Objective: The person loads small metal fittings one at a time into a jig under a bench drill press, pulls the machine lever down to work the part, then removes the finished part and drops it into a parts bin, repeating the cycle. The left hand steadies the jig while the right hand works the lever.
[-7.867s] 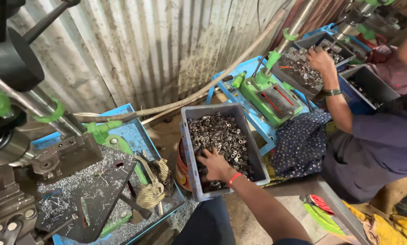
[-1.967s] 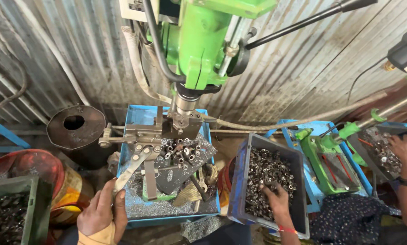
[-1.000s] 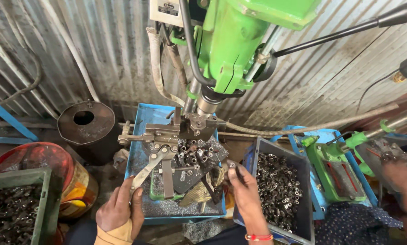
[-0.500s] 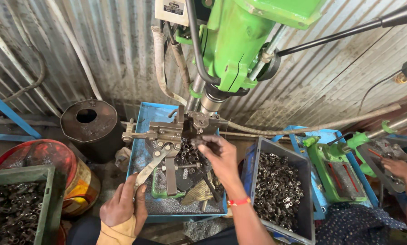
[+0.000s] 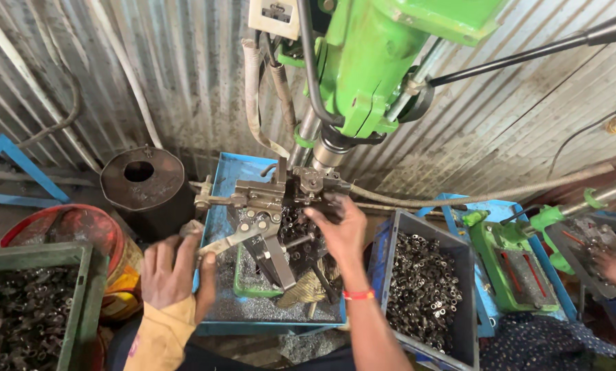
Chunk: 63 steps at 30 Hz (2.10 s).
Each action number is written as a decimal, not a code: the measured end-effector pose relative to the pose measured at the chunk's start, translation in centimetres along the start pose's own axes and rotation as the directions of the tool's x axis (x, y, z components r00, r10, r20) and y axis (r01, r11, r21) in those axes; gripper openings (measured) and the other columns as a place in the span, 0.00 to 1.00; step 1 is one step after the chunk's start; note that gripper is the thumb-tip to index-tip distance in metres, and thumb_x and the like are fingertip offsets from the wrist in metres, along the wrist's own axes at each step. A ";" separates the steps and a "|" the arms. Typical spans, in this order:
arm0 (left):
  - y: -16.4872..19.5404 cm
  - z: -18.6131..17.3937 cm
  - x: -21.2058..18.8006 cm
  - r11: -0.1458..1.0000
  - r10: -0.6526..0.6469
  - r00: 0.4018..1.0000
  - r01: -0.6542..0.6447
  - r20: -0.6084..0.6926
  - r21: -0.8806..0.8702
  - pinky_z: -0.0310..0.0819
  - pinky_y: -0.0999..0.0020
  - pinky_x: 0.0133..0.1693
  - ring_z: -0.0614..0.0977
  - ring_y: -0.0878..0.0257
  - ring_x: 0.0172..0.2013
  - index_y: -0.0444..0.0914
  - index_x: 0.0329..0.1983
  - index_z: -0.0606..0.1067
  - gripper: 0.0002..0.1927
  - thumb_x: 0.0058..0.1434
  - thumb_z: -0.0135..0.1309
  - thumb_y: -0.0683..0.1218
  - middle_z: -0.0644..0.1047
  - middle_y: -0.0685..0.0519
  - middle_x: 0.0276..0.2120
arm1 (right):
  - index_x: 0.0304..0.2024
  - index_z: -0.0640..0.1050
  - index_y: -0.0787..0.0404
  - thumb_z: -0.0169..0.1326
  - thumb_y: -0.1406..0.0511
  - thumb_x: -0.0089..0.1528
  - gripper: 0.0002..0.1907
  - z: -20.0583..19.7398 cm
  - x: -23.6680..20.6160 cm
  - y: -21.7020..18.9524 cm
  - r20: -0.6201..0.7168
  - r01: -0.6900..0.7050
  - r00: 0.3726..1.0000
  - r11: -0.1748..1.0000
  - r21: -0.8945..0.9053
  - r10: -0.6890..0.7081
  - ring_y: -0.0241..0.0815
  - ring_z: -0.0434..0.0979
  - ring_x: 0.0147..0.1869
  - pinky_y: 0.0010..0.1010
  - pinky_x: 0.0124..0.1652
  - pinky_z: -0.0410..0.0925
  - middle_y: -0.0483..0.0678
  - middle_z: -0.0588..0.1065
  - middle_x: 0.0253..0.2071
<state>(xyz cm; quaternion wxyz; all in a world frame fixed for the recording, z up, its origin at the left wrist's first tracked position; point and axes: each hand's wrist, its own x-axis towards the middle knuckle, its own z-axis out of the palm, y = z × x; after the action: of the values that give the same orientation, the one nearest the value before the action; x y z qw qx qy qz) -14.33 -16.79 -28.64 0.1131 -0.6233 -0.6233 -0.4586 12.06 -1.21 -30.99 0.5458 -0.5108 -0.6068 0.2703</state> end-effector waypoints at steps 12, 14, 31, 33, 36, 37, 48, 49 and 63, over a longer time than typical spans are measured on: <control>-3.4 4.8 9.2 0.971 0.209 0.975 -0.215 -0.069 -0.104 0.66 0.50 0.48 0.75 0.49 0.51 0.38 0.26 0.78 0.07 0.55 0.61 0.45 0.76 0.51 0.44 | 0.57 0.73 0.59 0.48 0.48 0.68 0.25 -10.6 21.8 -6.8 0.290 -0.380 0.921 0.424 0.822 0.262 0.47 0.78 0.53 0.41 0.53 0.72 0.50 0.78 0.52; -3.5 4.8 9.1 0.966 0.225 0.968 -0.237 -0.113 -0.105 0.66 0.49 0.49 0.75 0.49 0.51 0.38 0.27 0.79 0.06 0.55 0.60 0.45 0.76 0.51 0.43 | 0.60 0.72 0.60 0.47 0.46 0.68 0.30 -11.3 25.8 -10.8 0.269 -0.332 0.943 0.485 0.809 0.197 0.52 0.77 0.60 0.46 0.61 0.72 0.55 0.74 0.58; -3.2 4.6 8.7 0.980 0.158 0.983 -0.169 -0.097 -0.110 0.66 0.50 0.47 0.74 0.47 0.49 0.37 0.25 0.78 0.07 0.55 0.61 0.45 0.75 0.50 0.41 | 0.47 0.71 0.62 0.43 0.53 0.78 0.18 -21.2 8.5 -19.3 -0.116 0.338 0.899 0.501 0.797 -0.422 0.46 0.66 0.39 0.43 0.53 0.62 0.49 0.68 0.36; -3.0 4.7 8.7 0.979 0.160 0.982 -0.171 -0.102 -0.107 0.66 0.51 0.47 0.74 0.48 0.49 0.37 0.26 0.78 0.07 0.55 0.60 0.45 0.75 0.50 0.41 | 0.44 0.71 0.62 0.42 0.54 0.80 0.19 -19.9 7.4 -19.0 -0.156 0.375 0.883 0.464 0.802 -0.443 0.46 0.67 0.39 0.44 0.55 0.63 0.49 0.69 0.35; -2.7 4.8 8.7 0.983 0.156 0.983 -0.164 -0.098 -0.080 0.65 0.51 0.47 0.74 0.48 0.48 0.37 0.26 0.79 0.06 0.55 0.60 0.45 0.75 0.50 0.41 | 0.39 0.71 0.62 0.42 0.55 0.82 0.21 -18.4 6.6 -19.1 -0.183 0.396 0.872 0.435 0.808 -0.455 0.46 0.69 0.39 0.44 0.56 0.64 0.49 0.70 0.35; -2.6 4.8 8.6 0.984 0.159 0.982 -0.166 -0.098 -0.066 0.65 0.51 0.47 0.74 0.48 0.48 0.38 0.25 0.79 0.06 0.54 0.60 0.45 0.75 0.51 0.40 | 0.37 0.71 0.62 0.41 0.56 0.82 0.22 -18.1 6.6 -19.1 -0.189 0.398 0.869 0.421 0.815 -0.456 0.46 0.69 0.39 0.44 0.57 0.64 0.49 0.71 0.35; -2.3 5.5 8.1 0.988 0.150 0.986 -0.153 -0.078 -0.030 0.66 0.51 0.48 0.73 0.48 0.48 0.39 0.27 0.80 0.07 0.57 0.60 0.46 0.75 0.52 0.40 | 0.39 0.71 0.60 0.45 0.56 0.81 0.19 -17.1 5.1 -19.1 -0.237 0.485 0.829 0.440 0.756 -0.506 0.45 0.70 0.43 0.47 0.62 0.64 0.46 0.68 0.36; -2.2 5.6 8.1 0.988 0.150 0.985 -0.152 -0.080 -0.028 0.66 0.52 0.48 0.73 0.48 0.48 0.39 0.27 0.80 0.07 0.57 0.59 0.47 0.75 0.52 0.41 | 0.39 0.71 0.60 0.45 0.56 0.81 0.19 -17.0 4.9 -19.1 -0.243 0.490 0.828 0.441 0.752 -0.506 0.45 0.70 0.43 0.47 0.62 0.64 0.47 0.68 0.35; -2.2 5.7 8.3 0.987 0.157 0.986 -0.159 -0.062 -0.032 0.66 0.51 0.50 0.73 0.48 0.47 0.37 0.30 0.81 0.07 0.59 0.59 0.46 0.76 0.51 0.41 | 0.37 0.70 0.61 0.43 0.55 0.81 0.21 -16.4 3.8 -18.5 -0.253 0.540 0.801 0.471 0.698 -0.543 0.46 0.71 0.45 0.48 0.65 0.62 0.48 0.69 0.37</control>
<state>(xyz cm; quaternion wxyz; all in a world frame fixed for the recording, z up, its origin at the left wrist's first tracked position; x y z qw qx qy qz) -15.42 -6.70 -26.79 0.1560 -0.6589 -0.5597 -0.4777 21.87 -7.66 -8.91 0.7598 -0.0243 -0.5727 0.3069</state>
